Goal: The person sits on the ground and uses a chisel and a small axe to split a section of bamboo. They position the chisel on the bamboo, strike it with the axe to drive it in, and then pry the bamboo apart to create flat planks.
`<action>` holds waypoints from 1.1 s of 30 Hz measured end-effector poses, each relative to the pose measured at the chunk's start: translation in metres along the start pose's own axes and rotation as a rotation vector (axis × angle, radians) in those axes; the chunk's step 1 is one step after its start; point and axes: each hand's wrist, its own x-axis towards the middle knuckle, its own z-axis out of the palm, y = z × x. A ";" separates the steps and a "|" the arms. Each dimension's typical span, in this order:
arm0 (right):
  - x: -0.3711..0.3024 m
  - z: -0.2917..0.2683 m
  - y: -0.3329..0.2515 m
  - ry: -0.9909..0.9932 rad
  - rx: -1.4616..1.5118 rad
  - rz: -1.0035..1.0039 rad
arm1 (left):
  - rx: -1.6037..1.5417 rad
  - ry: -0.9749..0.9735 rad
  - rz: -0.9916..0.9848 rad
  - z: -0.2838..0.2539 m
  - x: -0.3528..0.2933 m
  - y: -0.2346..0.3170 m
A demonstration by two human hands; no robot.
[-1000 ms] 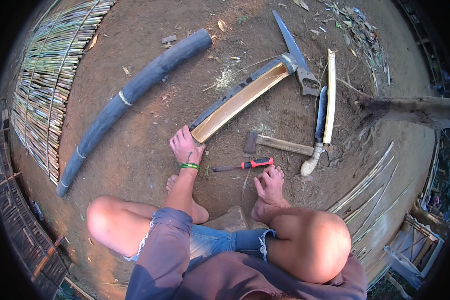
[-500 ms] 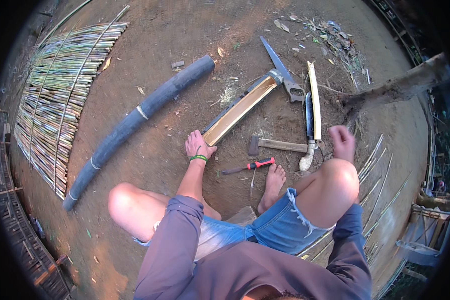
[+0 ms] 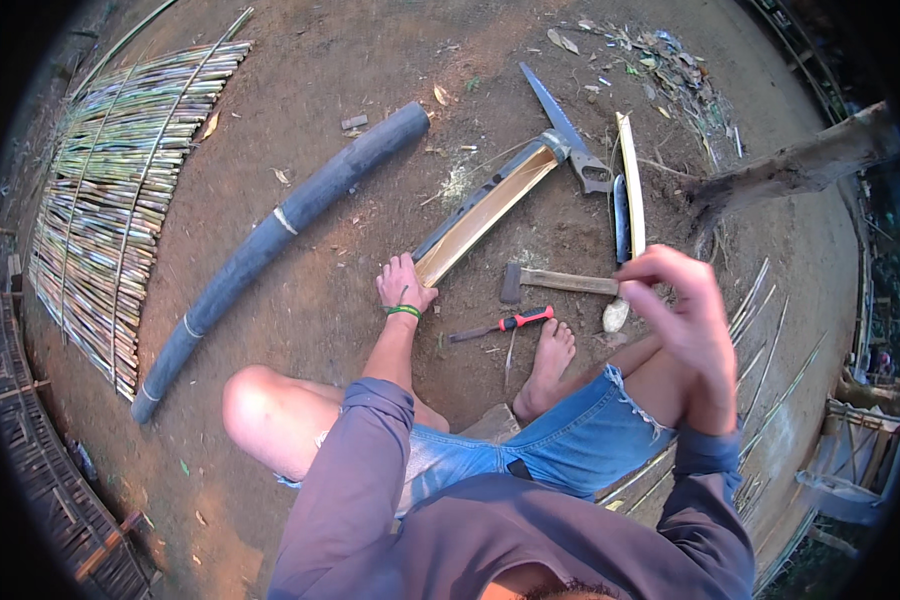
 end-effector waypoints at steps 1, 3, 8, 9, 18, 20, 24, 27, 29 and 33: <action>0.005 0.016 0.013 -0.082 0.003 -0.005 | 0.002 0.034 -0.006 0.004 -0.002 0.000; 0.001 0.032 0.021 -0.227 -0.228 0.065 | -0.008 0.029 -0.006 0.001 0.002 0.004; -0.002 0.044 0.021 -0.321 -0.195 0.142 | -0.019 0.032 -0.008 0.004 0.002 0.001; -0.002 0.045 0.019 -0.320 -0.227 0.141 | -0.024 0.036 0.002 0.005 0.003 0.000; 0.006 0.039 0.009 -0.380 -0.107 0.113 | -0.096 -0.051 -0.009 -0.003 0.016 -0.002; 0.008 0.038 0.013 -0.421 -0.074 0.097 | -0.103 -0.052 -0.007 -0.003 0.015 -0.006; 0.007 0.037 0.022 -0.425 -0.078 0.085 | -0.080 -0.061 -0.011 -0.003 0.015 -0.005; 0.003 0.037 0.024 -0.360 -0.066 0.058 | -0.046 -0.067 0.027 -0.002 0.016 -0.006; 0.001 0.037 0.026 -0.340 -0.057 0.035 | -0.037 -0.109 0.022 -0.009 0.018 -0.003; -0.003 0.040 0.031 -0.349 -0.061 0.024 | -0.051 -0.191 -0.027 -0.017 0.021 0.001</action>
